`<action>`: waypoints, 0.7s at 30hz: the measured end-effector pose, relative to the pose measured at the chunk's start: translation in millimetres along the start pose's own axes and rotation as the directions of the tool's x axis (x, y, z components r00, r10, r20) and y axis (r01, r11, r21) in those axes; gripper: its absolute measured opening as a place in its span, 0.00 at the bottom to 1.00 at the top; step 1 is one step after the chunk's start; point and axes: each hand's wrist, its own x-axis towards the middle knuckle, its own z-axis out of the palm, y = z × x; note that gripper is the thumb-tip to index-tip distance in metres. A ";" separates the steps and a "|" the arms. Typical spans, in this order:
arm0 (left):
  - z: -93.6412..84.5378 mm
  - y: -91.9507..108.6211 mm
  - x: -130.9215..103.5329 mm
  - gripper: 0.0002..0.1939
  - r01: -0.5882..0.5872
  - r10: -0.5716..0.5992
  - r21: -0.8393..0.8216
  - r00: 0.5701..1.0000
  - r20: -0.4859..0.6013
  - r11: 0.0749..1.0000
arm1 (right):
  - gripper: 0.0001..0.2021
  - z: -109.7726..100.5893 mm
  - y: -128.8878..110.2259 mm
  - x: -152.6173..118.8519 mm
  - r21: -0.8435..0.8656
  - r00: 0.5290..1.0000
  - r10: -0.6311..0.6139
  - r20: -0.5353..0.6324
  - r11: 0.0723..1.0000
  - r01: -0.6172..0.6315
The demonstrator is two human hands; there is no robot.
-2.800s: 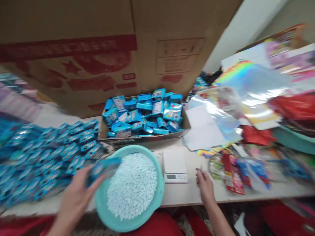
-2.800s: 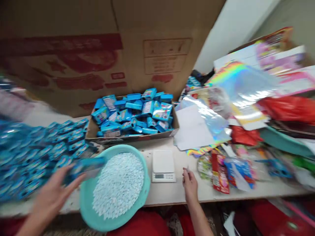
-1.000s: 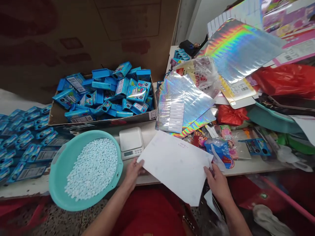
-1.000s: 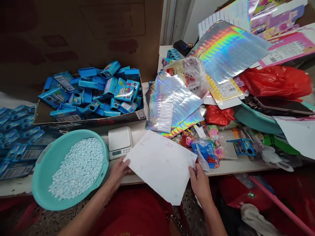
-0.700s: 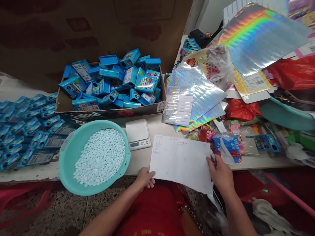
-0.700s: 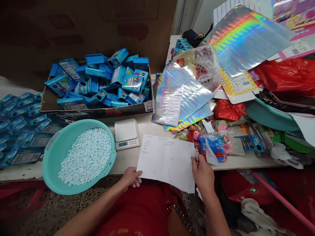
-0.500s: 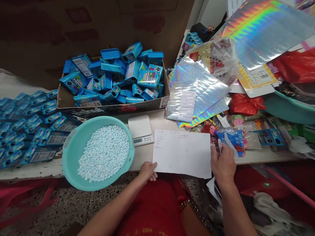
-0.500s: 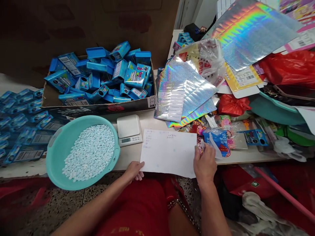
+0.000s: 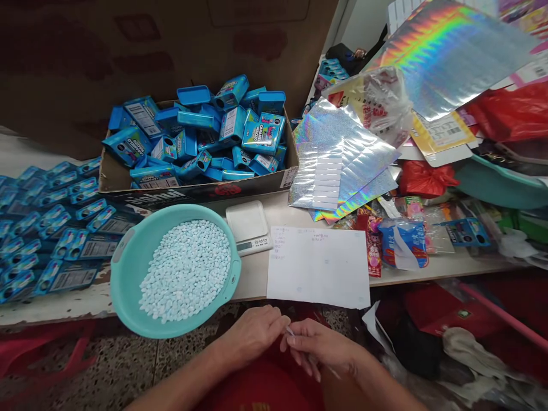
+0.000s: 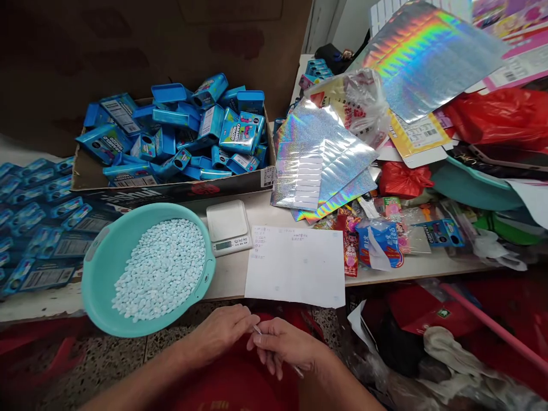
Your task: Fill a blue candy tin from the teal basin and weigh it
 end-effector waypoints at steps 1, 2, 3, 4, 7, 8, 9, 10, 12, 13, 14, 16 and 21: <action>-2.0 -1.2 -3.5 0.12 0.056 -0.055 -0.065 0.998 0.018 0.996 | 0.28 -6.2 0.6 -3.5 0.042 1.000 -0.008 0.021 0.999 0.007; -4.4 -2.3 -7.1 0.13 0.129 -0.126 -0.161 0.992 0.032 0.978 | 0.31 -12.9 1.2 -7.1 0.090 0.999 -0.038 -0.009 0.995 0.039; -7.1 -3.3 -10.5 0.14 0.216 -0.210 -0.280 0.976 0.050 0.935 | 0.32 -19.0 2.0 -10.2 0.126 0.991 -0.087 -0.100 0.987 0.099; -10.0 -3.9 -13.2 0.14 0.302 -0.295 -0.404 0.952 0.080 0.863 | 0.31 -23.5 2.8 -12.2 0.130 0.962 -0.144 -0.232 0.976 0.177; -16.4 -2.6 -13.3 0.15 0.457 -0.434 -0.667 0.874 0.217 0.588 | 0.27 -19.4 5.2 -8.6 -0.032 0.777 -0.341 -0.529 0.923 0.383; -16.9 -1.2 -10.6 0.15 0.476 -0.441 -0.709 0.861 0.254 0.520 | 0.27 -11.7 5.9 -4.1 -0.095 0.747 -0.398 -0.533 0.905 0.414; -16.6 0.4 -7.1 0.14 0.481 -0.434 -0.746 0.855 0.284 0.461 | 0.25 -2.1 6.5 1.4 -0.140 0.735 -0.442 -0.514 0.889 0.436; -15.5 1.7 -3.4 0.14 0.478 -0.419 -0.782 0.854 0.307 0.400 | 0.20 8.0 6.9 7.1 -0.173 0.727 -0.475 -0.496 0.874 0.453; -12.0 3.0 2.2 0.15 0.464 -0.386 -0.840 0.856 0.345 0.280 | 0.14 23.9 7.6 15.9 -0.236 0.677 -0.524 -0.517 0.847 0.476; -10.1 2.6 3.0 0.16 0.465 -0.383 -0.853 0.851 0.359 0.235 | 0.15 27.1 7.9 17.4 -0.247 0.630 -0.536 -0.562 0.835 0.491; -8.0 1.7 2.2 0.16 0.477 -0.400 -0.854 0.838 0.372 0.206 | 0.16 26.2 8.5 16.3 -0.237 0.564 -0.537 -0.627 0.822 0.518; -3.4 -1.1 -3.2 0.16 0.526 -0.496 -0.823 0.784 0.373 0.214 | 0.16 13.3 10.3 7.0 -0.203 0.393 -0.495 -0.775 0.784 0.587; 23.8 -7.9 -11.2 0.12 0.524 -0.635 -0.621 0.771 0.055 0.583 | 0.15 -35.4 14.1 -18.3 -0.236 0.122 -0.391 -0.912 0.746 0.623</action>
